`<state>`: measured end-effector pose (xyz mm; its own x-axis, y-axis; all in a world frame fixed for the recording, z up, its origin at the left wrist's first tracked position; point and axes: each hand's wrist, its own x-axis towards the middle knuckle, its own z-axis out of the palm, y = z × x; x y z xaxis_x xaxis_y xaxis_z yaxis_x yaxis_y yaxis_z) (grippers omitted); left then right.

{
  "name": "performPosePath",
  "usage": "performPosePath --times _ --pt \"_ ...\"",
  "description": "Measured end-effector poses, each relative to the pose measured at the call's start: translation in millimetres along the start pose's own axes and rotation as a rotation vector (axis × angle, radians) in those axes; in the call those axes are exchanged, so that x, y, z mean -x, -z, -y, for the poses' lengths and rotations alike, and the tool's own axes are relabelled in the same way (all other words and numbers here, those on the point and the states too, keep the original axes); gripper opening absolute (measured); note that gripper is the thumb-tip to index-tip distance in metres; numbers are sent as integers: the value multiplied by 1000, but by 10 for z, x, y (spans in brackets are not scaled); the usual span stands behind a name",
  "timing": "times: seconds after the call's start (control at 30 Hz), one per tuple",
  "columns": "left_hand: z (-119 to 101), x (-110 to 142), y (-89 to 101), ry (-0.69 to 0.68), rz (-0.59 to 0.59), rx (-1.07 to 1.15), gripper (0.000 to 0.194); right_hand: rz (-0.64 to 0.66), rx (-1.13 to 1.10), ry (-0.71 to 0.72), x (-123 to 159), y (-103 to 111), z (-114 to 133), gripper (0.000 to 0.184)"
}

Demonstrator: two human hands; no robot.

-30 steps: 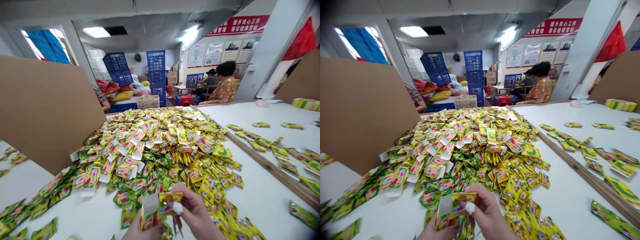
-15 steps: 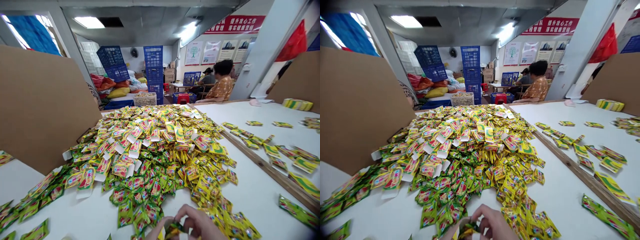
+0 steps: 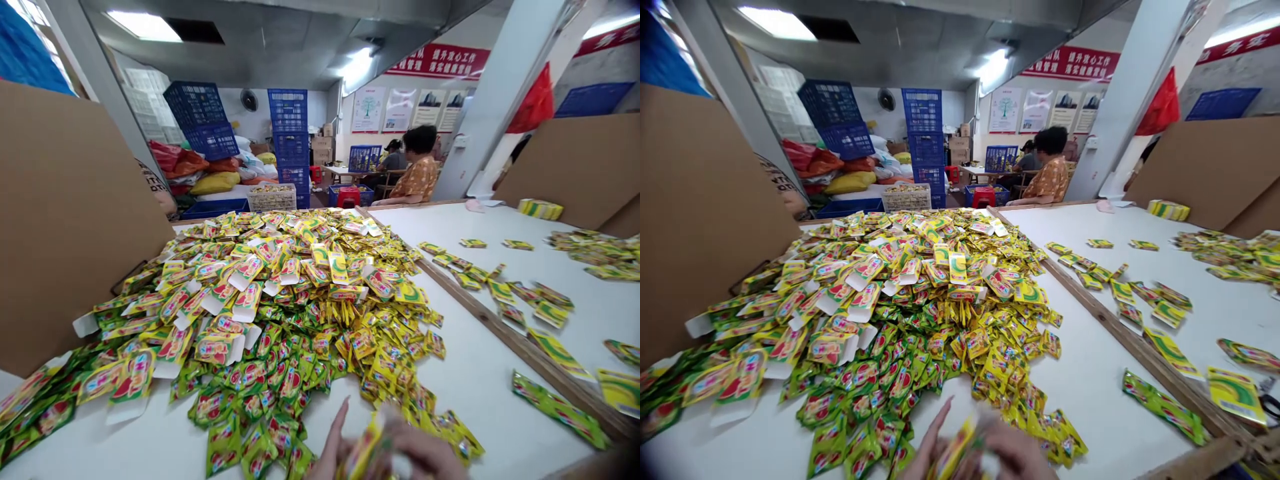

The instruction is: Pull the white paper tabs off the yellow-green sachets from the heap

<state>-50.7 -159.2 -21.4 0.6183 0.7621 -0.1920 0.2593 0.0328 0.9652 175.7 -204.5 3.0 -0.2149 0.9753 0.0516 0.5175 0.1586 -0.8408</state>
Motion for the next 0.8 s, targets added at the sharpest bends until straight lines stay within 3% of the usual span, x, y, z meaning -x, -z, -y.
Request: performPosePath --times 0.07,0.13,0.2,0.23,0.3,0.4,0.5,0.63,0.73,0.8 --pt "-34 -6 149 -73 -121 -229 67 -403 262 -187 30 622 -93 33" --pt "10 3 348 -124 -330 -487 53 -700 642 -354 -19 1215 -172 38" --pt "127 6 541 -116 -500 -688 49 -724 860 -432 -180 1563 -223 46" --pt "197 5 619 -98 -543 -756 52 -703 890 -443 -303 1605 -238 46" --pt "320 6 718 -57 -576 -838 58 -604 860 -409 -610 1430 -244 38" --pt "386 29 724 -24 -596 -885 59 -450 819 -291 -1052 797 -209 26" --pt "334 39 649 8 -652 -935 54 -367 811 -196 -1268 279 -172 17" --pt "278 -25 645 -1 -574 -1034 46 -356 791 -185 -1257 136 -230 15" --pt "301 -76 770 -40 -512 -1059 46 -373 775 -206 -1182 142 -282 13" --pt "315 -80 873 -93 -539 -974 43 -397 774 -213 -1138 102 -291 10"
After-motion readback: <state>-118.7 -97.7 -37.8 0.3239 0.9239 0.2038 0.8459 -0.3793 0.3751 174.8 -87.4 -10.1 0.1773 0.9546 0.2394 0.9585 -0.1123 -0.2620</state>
